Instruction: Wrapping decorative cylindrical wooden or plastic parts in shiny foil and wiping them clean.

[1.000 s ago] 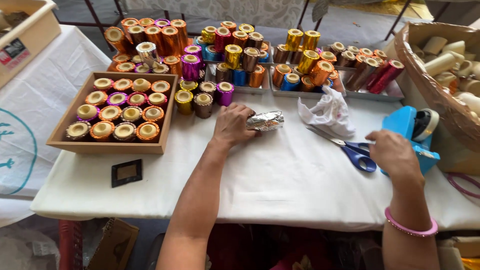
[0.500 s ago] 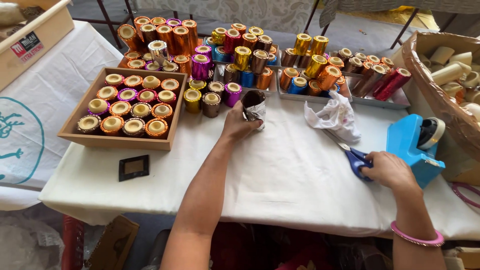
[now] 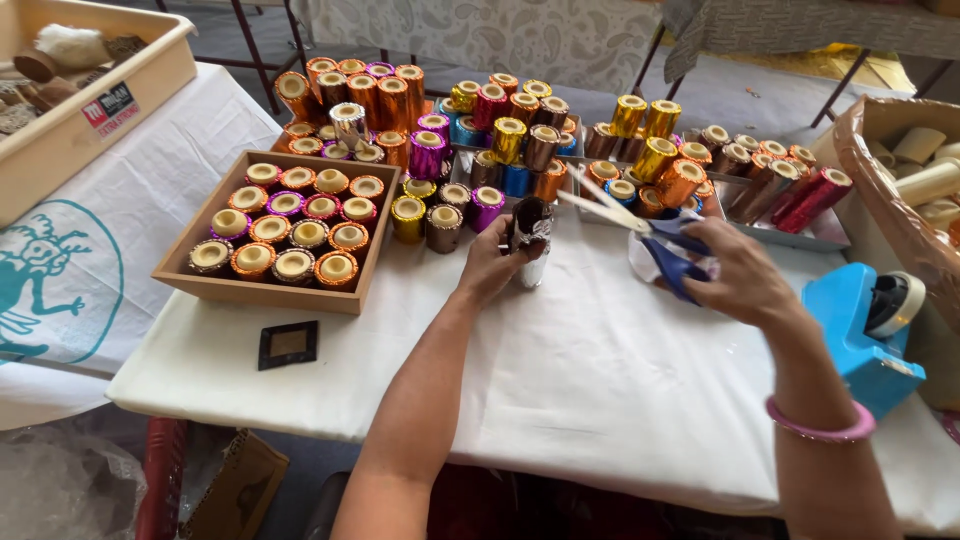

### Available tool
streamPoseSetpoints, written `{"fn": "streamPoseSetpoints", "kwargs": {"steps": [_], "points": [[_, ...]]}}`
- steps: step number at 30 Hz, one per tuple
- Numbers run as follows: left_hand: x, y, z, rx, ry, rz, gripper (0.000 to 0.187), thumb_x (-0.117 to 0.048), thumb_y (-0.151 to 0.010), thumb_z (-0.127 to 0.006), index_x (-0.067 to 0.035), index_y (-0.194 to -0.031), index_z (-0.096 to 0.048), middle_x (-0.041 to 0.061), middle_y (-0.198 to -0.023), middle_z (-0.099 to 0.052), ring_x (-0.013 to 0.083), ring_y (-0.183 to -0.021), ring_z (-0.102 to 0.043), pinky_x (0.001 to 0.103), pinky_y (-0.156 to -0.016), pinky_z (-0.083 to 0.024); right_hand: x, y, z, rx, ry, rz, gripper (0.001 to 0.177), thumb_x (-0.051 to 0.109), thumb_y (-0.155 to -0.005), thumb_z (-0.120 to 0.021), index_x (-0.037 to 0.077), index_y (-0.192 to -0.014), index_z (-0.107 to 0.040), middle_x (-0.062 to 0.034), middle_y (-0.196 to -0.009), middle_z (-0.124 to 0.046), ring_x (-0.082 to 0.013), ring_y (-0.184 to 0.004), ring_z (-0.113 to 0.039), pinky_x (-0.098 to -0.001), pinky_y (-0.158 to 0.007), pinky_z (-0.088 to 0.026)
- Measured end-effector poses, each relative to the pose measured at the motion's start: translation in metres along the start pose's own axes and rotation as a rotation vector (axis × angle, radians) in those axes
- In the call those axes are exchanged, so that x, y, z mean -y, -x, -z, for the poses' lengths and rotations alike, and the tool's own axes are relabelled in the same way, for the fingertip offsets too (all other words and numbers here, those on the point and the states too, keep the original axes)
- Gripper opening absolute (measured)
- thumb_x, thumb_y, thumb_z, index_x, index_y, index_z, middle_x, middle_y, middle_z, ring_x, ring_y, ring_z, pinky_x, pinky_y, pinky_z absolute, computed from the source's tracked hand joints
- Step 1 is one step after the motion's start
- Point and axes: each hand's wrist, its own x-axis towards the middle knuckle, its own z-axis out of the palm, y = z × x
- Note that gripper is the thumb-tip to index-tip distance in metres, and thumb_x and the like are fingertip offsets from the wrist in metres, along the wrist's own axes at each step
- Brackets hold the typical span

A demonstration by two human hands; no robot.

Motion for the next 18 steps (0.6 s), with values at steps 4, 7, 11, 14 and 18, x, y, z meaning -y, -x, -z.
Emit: {"fn": "streamPoseSetpoints", "kwargs": {"steps": [4, 7, 11, 14, 18], "points": [[0.010, -0.004, 0.003, -0.055, 0.082, -0.059, 0.037, -0.018, -0.085, -0.082, -0.008, -0.117, -0.068, 0.000, -0.104, -0.076, 0.0097, -0.094, -0.070, 0.026, -0.084, -0.056, 0.016, -0.021, -0.037, -0.032, -0.014, 0.017, 0.072, 0.044, -0.069, -0.085, -0.002, -0.119, -0.061, -0.0167, -0.109, -0.063, -0.0317, -0.095, -0.067, -0.0435, -0.083, -0.055], [0.019, -0.010, 0.008, -0.072, 0.131, -0.094, 0.029, -0.013, -0.088, -0.080, -0.007, -0.114, -0.070, 0.000, -0.101, -0.076, 0.0081, -0.091, -0.067, 0.025, -0.082, -0.055, 0.010, -0.016, -0.061, -0.031, 0.055, 0.021, 0.080, 0.055, -0.066, -0.086, -0.001, -0.118, -0.062, -0.0157, -0.111, -0.063, -0.0315, -0.095, -0.067, -0.0439, -0.080, -0.056], [0.022, -0.014, 0.010, -0.079, 0.214, -0.085, 0.017, -0.008, -0.092, -0.075, -0.004, -0.109, -0.073, 0.001, -0.096, -0.075, 0.0093, -0.086, -0.067, 0.026, -0.078, -0.055, 0.000, -0.007, -0.068, 0.037, 0.183, -0.065, 0.079, 0.058, -0.062, -0.087, 0.003, -0.113, -0.065, -0.0131, -0.111, -0.065, -0.0304, -0.092, -0.070, -0.0433, -0.077, -0.058], [0.011, -0.008, 0.012, -0.057, 0.206, -0.006, 0.019, -0.007, -0.093, -0.072, -0.006, -0.112, -0.072, -0.001, -0.099, -0.075, 0.0075, -0.088, -0.066, 0.025, -0.080, -0.054, -0.004, -0.003, -0.062, 0.063, 0.161, -0.111, 0.068, 0.054, -0.066, -0.086, 0.005, -0.109, -0.068, -0.0103, -0.105, -0.069, -0.0291, -0.089, -0.072, -0.0434, -0.076, -0.059], [0.028, -0.009, 0.011, 0.019, 0.283, 0.005, 0.027, -0.001, -0.091, -0.067, -0.006, -0.117, -0.073, -0.002, -0.105, -0.074, 0.0052, -0.096, -0.065, 0.023, -0.087, -0.052, -0.015, 0.000, -0.058, 0.092, 0.121, -0.124, 0.052, 0.046, -0.070, -0.084, 0.008, -0.104, -0.071, -0.0079, -0.099, -0.072, -0.0271, -0.087, -0.073, -0.0431, -0.077, -0.058]]}}
